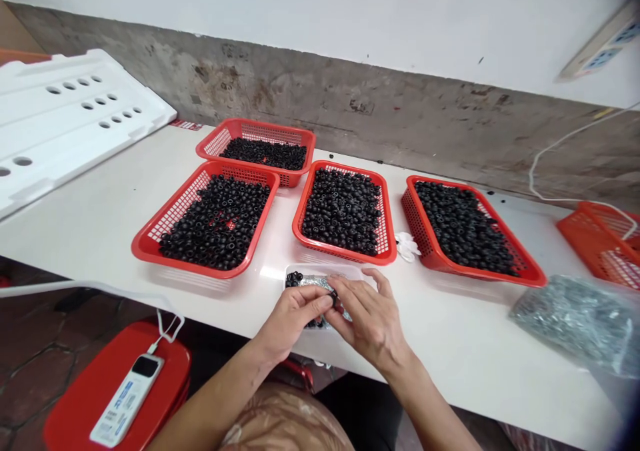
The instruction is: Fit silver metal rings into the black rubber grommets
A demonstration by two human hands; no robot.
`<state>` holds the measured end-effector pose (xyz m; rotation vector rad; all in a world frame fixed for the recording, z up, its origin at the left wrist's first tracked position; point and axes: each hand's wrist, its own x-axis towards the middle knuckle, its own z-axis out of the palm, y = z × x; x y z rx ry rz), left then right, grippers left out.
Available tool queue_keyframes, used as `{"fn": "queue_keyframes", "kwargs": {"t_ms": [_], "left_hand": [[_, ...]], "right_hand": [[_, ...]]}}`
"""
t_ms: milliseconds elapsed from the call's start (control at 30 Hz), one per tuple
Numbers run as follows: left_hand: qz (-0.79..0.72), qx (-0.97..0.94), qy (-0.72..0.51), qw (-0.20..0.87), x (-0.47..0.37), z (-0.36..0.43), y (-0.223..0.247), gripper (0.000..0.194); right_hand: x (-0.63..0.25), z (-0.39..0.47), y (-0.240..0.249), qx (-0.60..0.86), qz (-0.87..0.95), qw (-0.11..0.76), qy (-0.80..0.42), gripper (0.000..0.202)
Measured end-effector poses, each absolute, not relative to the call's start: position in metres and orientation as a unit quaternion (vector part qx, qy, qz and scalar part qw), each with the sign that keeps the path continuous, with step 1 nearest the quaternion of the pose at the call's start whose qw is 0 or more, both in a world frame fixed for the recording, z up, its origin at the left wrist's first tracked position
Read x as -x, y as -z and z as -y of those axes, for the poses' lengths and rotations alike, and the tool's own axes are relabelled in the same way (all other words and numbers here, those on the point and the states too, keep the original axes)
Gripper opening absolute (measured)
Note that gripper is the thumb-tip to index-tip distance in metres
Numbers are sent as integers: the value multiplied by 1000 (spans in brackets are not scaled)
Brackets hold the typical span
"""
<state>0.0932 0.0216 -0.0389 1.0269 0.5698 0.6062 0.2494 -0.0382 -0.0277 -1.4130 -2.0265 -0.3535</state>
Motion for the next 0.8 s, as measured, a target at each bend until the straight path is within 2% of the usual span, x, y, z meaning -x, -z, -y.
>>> {"fn": "queue_keyframes", "kwargs": {"t_ms": [200,533,667,800], "left_hand": [[-298,-486,-274,774,-94,-18,43,23],[-302,-519,-254,758,-92,-13,45,27],[-307,-532,-250,748,-92,-12,45,29],[-316,-558,-268,719,-86,-16,46,25]], "right_hand": [[-254,40,33,514,796,292,127,31],[-263,36,28,437,855,248,127,24],[-265,34,32,414,858,266,145,23],[-262,35,36,473,823,294,108,25]]}}
